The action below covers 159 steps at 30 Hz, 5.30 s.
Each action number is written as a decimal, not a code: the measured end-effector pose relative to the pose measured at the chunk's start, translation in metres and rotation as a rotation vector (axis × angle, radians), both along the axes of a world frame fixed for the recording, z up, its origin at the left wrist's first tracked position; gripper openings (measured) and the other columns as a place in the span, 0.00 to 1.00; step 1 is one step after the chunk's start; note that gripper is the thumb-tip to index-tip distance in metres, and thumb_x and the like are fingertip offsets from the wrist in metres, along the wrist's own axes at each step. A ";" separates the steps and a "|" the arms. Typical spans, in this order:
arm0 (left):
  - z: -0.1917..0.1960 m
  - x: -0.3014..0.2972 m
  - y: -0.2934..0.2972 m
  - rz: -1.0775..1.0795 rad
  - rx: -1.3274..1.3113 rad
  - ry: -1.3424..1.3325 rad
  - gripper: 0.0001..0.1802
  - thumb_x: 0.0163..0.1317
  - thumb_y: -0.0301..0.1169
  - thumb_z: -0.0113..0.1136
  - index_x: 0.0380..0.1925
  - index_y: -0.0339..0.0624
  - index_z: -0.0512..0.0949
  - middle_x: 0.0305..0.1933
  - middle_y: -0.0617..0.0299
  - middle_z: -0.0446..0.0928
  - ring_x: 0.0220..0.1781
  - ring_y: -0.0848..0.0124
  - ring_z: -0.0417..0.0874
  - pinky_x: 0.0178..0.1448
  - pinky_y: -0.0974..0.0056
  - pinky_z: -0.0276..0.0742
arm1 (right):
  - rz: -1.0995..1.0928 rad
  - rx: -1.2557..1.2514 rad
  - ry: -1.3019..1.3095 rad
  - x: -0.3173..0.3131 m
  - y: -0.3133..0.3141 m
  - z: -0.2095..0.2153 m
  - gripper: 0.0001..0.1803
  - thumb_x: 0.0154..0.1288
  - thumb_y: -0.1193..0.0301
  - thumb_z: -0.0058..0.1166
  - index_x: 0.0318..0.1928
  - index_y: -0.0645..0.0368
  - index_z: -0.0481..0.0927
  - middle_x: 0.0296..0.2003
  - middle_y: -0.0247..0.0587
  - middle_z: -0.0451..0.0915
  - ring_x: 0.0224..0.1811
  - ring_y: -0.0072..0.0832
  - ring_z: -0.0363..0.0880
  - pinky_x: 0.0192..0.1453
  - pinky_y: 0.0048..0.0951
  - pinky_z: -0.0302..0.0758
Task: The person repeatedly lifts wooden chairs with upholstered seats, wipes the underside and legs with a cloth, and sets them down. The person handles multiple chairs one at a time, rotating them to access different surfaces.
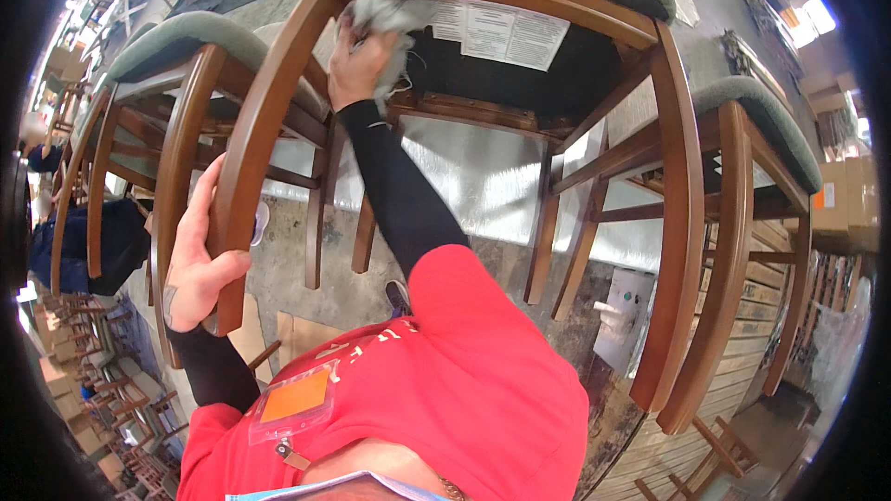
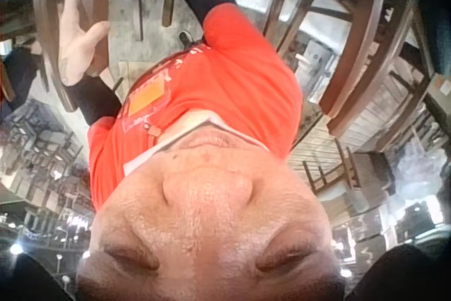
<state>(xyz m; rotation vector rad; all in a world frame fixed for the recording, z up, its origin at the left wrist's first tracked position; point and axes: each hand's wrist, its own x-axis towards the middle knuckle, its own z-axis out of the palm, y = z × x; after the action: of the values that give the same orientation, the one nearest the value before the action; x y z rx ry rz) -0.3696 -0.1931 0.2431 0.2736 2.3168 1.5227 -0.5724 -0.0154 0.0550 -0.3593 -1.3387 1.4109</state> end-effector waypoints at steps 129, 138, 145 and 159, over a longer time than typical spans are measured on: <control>-0.091 0.526 0.506 -0.563 0.850 -0.962 0.25 0.72 0.51 0.59 0.54 0.44 0.68 0.52 0.54 0.80 0.55 0.61 0.83 0.60 0.50 0.78 | -0.101 -0.465 -0.182 0.845 0.782 0.110 0.17 0.69 0.67 0.60 0.49 0.67 0.76 0.41 0.53 0.83 0.37 0.42 0.85 0.40 0.40 0.84; -0.180 0.378 0.488 -0.945 0.446 -0.875 0.15 0.65 0.24 0.57 0.51 0.31 0.78 0.49 0.45 0.84 0.52 0.56 0.87 0.57 0.57 0.84 | -0.255 -0.474 -0.188 0.842 0.819 0.100 0.25 0.72 0.68 0.56 0.63 0.65 0.65 0.47 0.53 0.79 0.34 0.46 0.85 0.34 0.41 0.85; -0.256 0.252 0.497 0.094 0.572 -1.009 0.30 0.70 0.52 0.52 0.64 0.46 0.69 0.69 0.57 0.72 0.67 0.56 0.75 0.66 0.49 0.74 | -0.280 -0.570 -0.381 0.794 0.756 0.056 0.20 0.75 0.55 0.51 0.53 0.58 0.73 0.43 0.53 0.79 0.34 0.40 0.82 0.35 0.41 0.80; -0.302 0.140 0.553 0.300 0.248 -0.923 0.54 0.55 0.69 0.62 0.75 0.51 0.58 0.78 0.55 0.62 0.75 0.52 0.66 0.75 0.41 0.62 | 0.051 -0.201 -0.476 0.575 0.570 0.167 0.42 0.62 0.68 0.66 0.69 0.69 0.54 0.37 0.54 0.79 0.19 0.35 0.83 0.17 0.33 0.83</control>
<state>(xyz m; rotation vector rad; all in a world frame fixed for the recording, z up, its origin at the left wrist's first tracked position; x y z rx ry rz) -0.2297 0.3598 -0.0594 -0.6242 1.4720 1.5915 0.0024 0.5549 0.2223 -0.8404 -1.5941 1.5675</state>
